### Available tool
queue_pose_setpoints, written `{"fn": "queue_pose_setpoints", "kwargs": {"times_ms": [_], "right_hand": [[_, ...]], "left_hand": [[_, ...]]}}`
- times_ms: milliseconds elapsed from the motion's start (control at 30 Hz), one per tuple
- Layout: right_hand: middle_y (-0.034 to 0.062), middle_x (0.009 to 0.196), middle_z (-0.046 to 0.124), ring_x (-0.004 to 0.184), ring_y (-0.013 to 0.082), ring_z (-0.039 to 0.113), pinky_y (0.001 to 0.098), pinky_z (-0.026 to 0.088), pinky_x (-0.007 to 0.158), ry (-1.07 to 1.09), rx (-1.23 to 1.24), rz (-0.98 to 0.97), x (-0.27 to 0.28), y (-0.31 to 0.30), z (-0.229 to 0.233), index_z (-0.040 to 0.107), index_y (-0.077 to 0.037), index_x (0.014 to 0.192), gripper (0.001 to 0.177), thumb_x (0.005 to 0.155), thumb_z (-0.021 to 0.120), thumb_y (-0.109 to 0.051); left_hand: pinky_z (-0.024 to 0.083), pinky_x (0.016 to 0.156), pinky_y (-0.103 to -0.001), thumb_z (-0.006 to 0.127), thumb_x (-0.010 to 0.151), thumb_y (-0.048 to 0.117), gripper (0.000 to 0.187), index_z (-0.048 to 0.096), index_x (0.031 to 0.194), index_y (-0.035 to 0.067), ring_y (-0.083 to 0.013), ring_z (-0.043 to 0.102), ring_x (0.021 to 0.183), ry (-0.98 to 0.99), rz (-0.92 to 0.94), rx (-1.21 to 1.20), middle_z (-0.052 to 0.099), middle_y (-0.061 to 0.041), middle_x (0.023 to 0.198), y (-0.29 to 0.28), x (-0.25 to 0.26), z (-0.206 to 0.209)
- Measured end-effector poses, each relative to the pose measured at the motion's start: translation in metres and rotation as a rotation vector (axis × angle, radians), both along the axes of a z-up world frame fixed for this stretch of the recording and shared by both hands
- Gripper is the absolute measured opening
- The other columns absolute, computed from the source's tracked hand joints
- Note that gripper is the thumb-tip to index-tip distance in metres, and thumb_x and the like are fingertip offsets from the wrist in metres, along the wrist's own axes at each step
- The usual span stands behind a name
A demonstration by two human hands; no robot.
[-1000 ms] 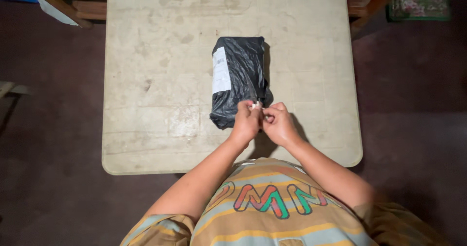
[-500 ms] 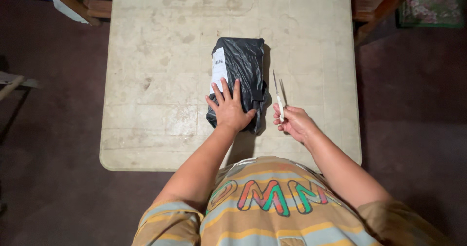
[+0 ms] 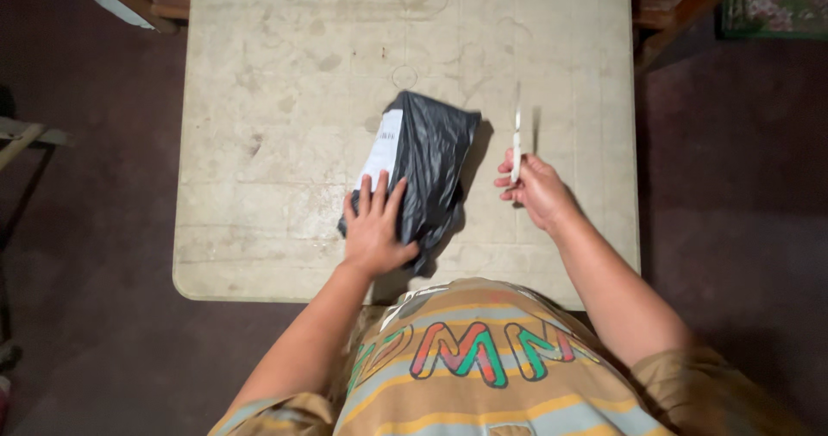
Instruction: The person uses scissors to cut open a black plastic parcel on a table. They carefully slice along the edges and then peel back the plastic to reveal the contents inside.
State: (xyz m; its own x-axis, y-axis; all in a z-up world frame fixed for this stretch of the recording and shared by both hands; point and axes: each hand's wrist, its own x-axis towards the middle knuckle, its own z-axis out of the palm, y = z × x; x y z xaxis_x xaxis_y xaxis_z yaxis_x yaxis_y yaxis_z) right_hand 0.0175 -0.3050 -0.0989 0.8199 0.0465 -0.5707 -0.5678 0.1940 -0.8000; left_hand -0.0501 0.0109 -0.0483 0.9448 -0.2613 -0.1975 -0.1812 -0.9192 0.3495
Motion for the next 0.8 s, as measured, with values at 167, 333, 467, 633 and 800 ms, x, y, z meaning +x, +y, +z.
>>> {"fn": "queue_pose_setpoints", "kwargs": {"times_ms": [167,333,467,633,800], "right_hand": [[0.0073,0.11,0.065,0.097,0.0187,0.064,0.0364,0.056,0.078,-0.024,-0.017,-0.043,0.011,-0.008,0.005,0.06,-0.009,0.119,0.04,0.101,0.058,-0.045],[0.0072,0.117,0.065,0.107,0.0207,0.063,0.043,0.055,0.089,-0.012,0.072,0.017,0.019,0.007,0.001,0.059,-0.009,0.116,0.047,0.099,0.056,-0.053],[0.0101,0.117,0.066,0.106,0.0277,0.064,0.0474,0.054,0.091,0.112,0.238,0.08,0.019,0.031,-0.006,0.06,-0.008,0.112,0.051,0.096,0.057,-0.056],[0.0097,0.116,0.067,0.102,0.0222,0.064,0.0425,0.055,0.088,0.131,0.238,0.105,0.012,0.031,-0.017,0.062,-0.009,0.112,0.041,0.098,0.061,-0.047],[0.0087,0.103,0.069,0.091,0.0183,0.066,0.0353,0.056,0.079,0.117,0.125,0.164,-0.017,0.007,-0.024,0.066,-0.006,0.108,0.025,0.101,0.065,-0.029]], "left_hand": [[0.011,0.121,-0.062,0.092,0.052,0.038,0.127,0.023,0.157,0.023,-0.0462,0.012,0.153,0.057,0.099,-0.013,0.015,-0.017,0.166,0.052,-0.02,-0.003],[0.038,0.117,-0.044,0.087,0.067,0.01,0.11,0.033,0.161,0.03,-0.0478,0.032,0.148,-0.001,0.39,-0.269,0.017,-0.027,0.166,0.103,-0.026,-0.018],[0.044,0.114,-0.041,0.08,0.073,-0.001,0.107,0.031,0.163,0.026,-0.0446,0.048,0.141,0.062,0.46,-0.426,0.038,-0.024,0.158,0.115,-0.017,-0.031],[0.032,0.116,-0.055,0.076,0.064,0.005,0.109,0.029,0.161,0.022,-0.0475,0.037,0.141,0.003,0.515,-0.351,0.034,-0.031,0.151,0.089,-0.01,-0.012],[0.004,0.118,-0.07,0.089,0.06,0.037,0.112,0.033,0.154,0.012,-0.0503,0.013,0.151,-0.246,0.168,-0.211,0.025,-0.033,0.158,0.025,-0.001,0.02]]}}
